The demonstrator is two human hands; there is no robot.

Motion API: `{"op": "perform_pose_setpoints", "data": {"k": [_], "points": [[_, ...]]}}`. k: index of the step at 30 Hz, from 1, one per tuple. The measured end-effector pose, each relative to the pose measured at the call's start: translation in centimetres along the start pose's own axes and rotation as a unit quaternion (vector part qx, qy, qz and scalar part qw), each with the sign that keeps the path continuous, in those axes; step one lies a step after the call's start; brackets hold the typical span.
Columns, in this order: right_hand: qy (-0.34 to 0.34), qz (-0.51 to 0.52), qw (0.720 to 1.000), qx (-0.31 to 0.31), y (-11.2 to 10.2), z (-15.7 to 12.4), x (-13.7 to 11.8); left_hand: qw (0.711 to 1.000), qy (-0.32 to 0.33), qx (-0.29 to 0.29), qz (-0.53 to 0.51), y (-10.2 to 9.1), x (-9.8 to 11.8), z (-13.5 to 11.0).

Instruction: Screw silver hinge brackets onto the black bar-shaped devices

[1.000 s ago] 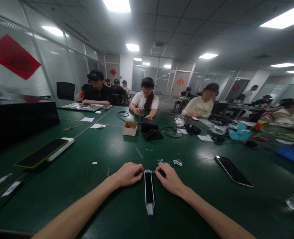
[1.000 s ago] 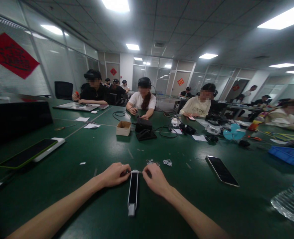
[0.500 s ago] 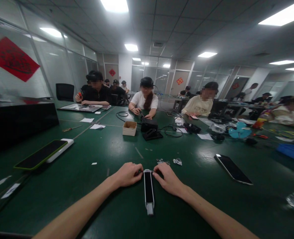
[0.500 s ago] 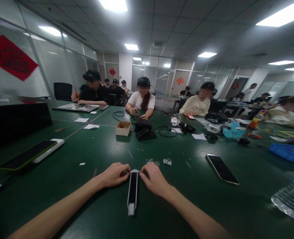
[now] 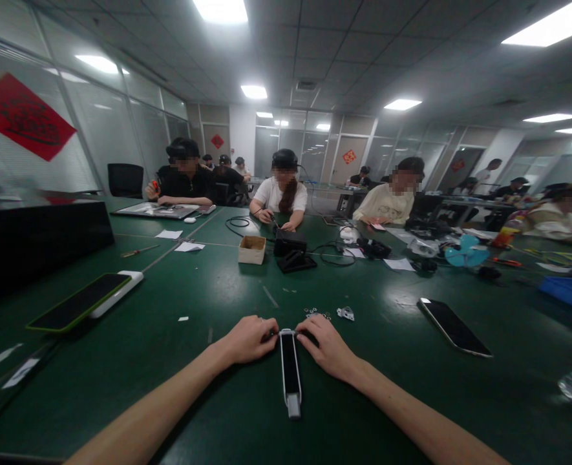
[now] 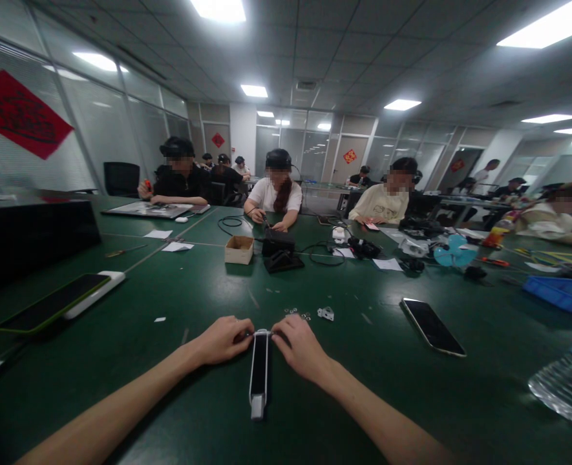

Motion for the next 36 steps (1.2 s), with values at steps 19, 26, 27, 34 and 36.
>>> {"op": "perform_pose_setpoints", "data": {"k": [19, 26, 27, 34, 36], "points": [[-0.007, -0.013, 1.000, 0.011, 0.0, 0.2, 0.1, 1.000, 0.006, 0.003, -0.011, 0.3, -0.3, 0.0], [-0.010, -0.028, 1.000, 0.007, -0.4, 0.2, -0.3, 1.000, 0.003, -0.003, -0.012, 0.1, -0.2, 0.0], [-0.013, -0.034, 0.999, 0.013, -0.6, 0.2, -0.1, 1.000, 0.002, -0.005, -0.012, 0.1, -0.2, 0.0], [0.025, -0.125, 0.988, 0.085, -3.3, 0.3, 3.8, 1.000, 0.007, -0.001, -0.016, 0.0, -0.2, 0.0], [0.038, -0.172, 0.981, 0.075, -3.7, 0.2, 5.3, 1.000, 0.007, 0.001, -0.012, 0.2, -0.3, 0.0]]}}
Point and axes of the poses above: each hand's wrist, its own z-axis towards the middle knuckle, its own y-axis out of the palm, x = y × z, the point moved 2 cm from there along z, towards the middle knuckle
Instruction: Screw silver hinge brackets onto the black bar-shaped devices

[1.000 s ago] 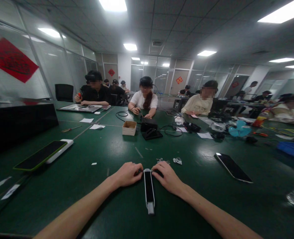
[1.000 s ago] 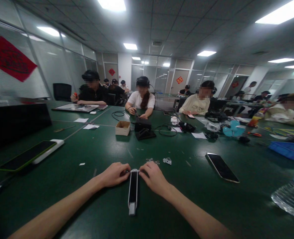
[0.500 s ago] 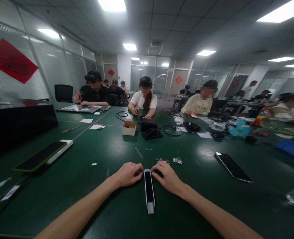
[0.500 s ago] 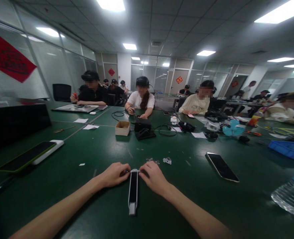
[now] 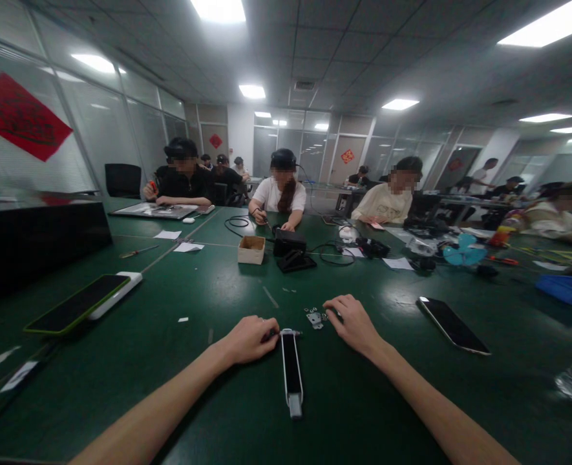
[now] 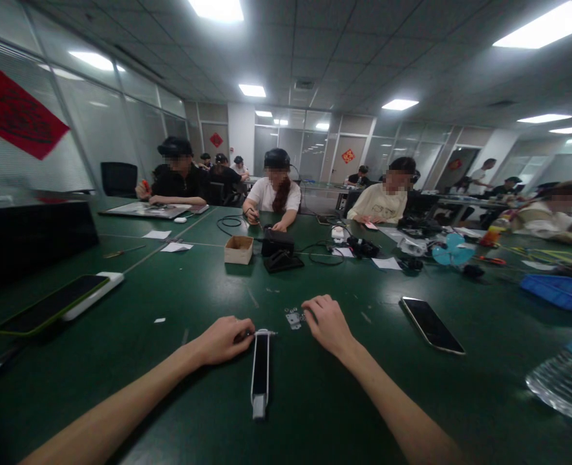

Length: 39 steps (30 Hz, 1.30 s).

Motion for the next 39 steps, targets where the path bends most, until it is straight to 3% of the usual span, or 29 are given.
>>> {"op": "perform_pose_setpoints", "data": {"k": [4, 8, 17, 26, 35, 39], "points": [[0.010, -0.065, 0.995, -0.069, 0.6, -0.1, 1.7, 1.000, 0.002, 0.005, 0.000, 0.1, -0.1, 0.0], [0.015, -0.085, 0.991, -0.101, 0.8, -0.2, 1.5, 1.000, 0.003, 0.007, -0.004, 0.1, -0.1, -0.1], [0.020, -0.099, 0.989, -0.112, 0.7, 0.0, 1.0, 1.000, -0.003, 0.003, -0.001, 0.0, 0.0, -0.1], [-0.003, -0.088, 0.994, -0.066, -0.1, -0.1, 0.8, 1.000, -0.005, 0.001, -0.008, -0.3, 0.2, -0.1], [0.006, -0.100, 0.989, -0.112, 0.5, -0.3, 0.2, 1.000, 0.001, 0.009, -0.003, 0.1, -0.1, -0.1], [0.013, -0.095, 0.992, -0.081, 0.6, -0.2, 0.3, 1.000, 0.000, 0.004, -0.004, 0.1, -0.1, -0.1]]}}
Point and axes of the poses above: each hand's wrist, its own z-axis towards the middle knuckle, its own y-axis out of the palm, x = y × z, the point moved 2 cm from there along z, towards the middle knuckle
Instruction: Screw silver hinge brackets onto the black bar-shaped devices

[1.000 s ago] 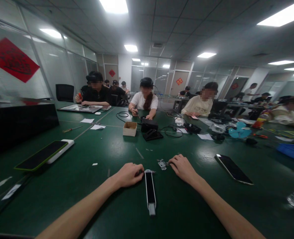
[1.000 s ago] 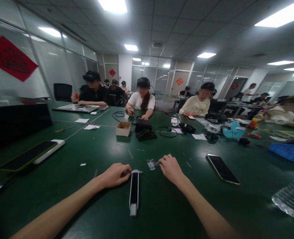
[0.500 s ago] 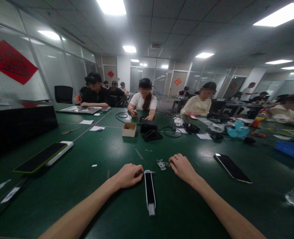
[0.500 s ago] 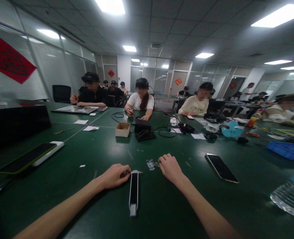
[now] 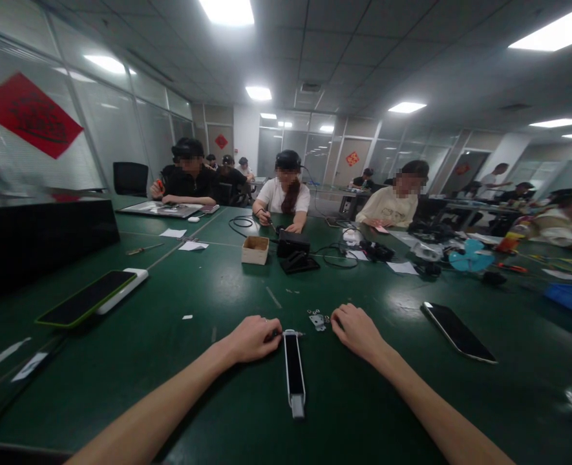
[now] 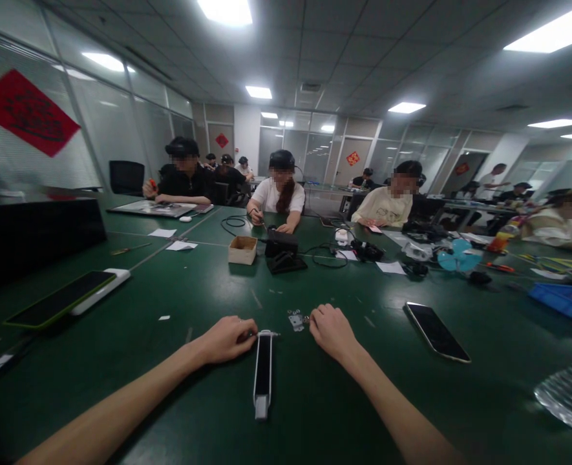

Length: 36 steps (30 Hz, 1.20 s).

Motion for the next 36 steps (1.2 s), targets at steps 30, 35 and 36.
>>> {"op": "perform_pose_setpoints", "data": {"k": [30, 35, 36], "points": [[-0.011, 0.328, 0.945, 0.002, -0.3, -0.6, -6.2, 1.000, -0.004, 0.001, 0.012, 0.0, 0.2, 0.1], [-0.021, 0.329, 0.944, 0.000, -0.4, -0.6, -6.3, 1.000, -0.001, -0.003, 0.008, -0.1, 0.2, 0.1], [-0.020, 0.330, 0.944, -0.003, -0.4, -0.5, -6.3, 1.000, 0.000, -0.002, 0.009, -0.2, 0.2, 0.1]]}}
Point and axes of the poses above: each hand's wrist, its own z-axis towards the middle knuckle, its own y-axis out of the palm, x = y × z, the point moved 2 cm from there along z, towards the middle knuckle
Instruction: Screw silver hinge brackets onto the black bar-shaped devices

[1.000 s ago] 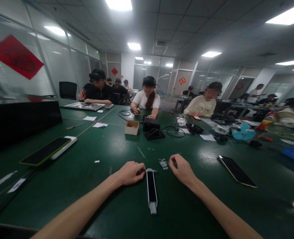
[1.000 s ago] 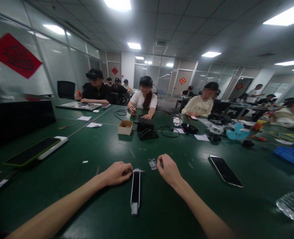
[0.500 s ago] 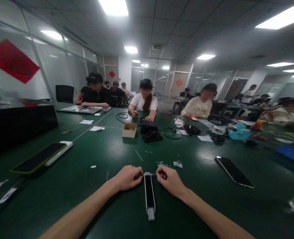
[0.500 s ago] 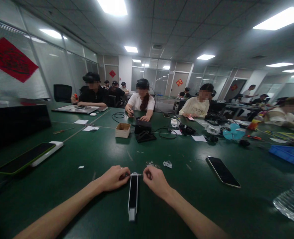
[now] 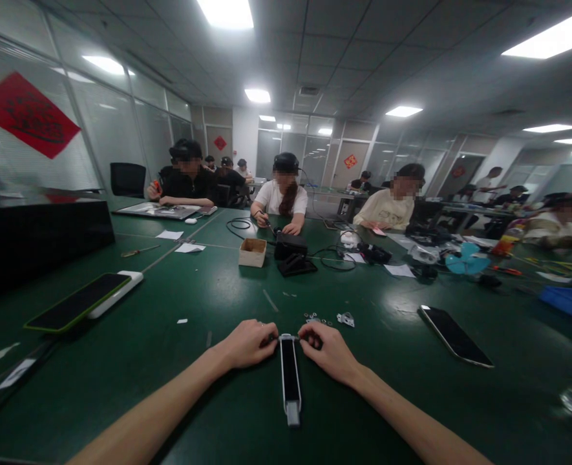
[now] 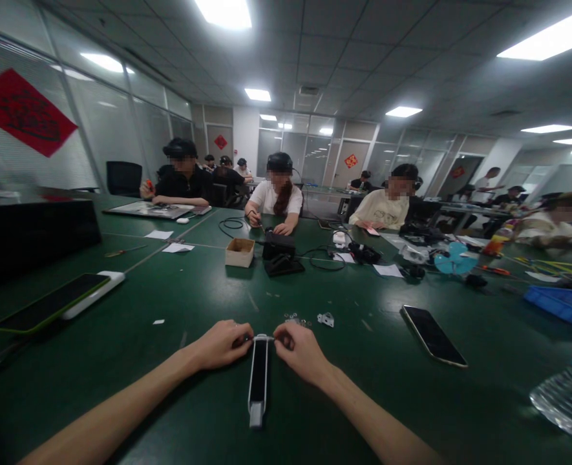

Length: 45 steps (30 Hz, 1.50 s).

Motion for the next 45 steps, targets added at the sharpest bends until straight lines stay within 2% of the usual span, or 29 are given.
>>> {"op": "perform_pose_setpoints", "data": {"k": [45], "points": [[-0.024, -0.012, 0.999, -0.023, 0.39, 0.15, 0.08, 1.000, 0.001, 0.009, 0.001, 0.15, -0.05, -0.03]]}}
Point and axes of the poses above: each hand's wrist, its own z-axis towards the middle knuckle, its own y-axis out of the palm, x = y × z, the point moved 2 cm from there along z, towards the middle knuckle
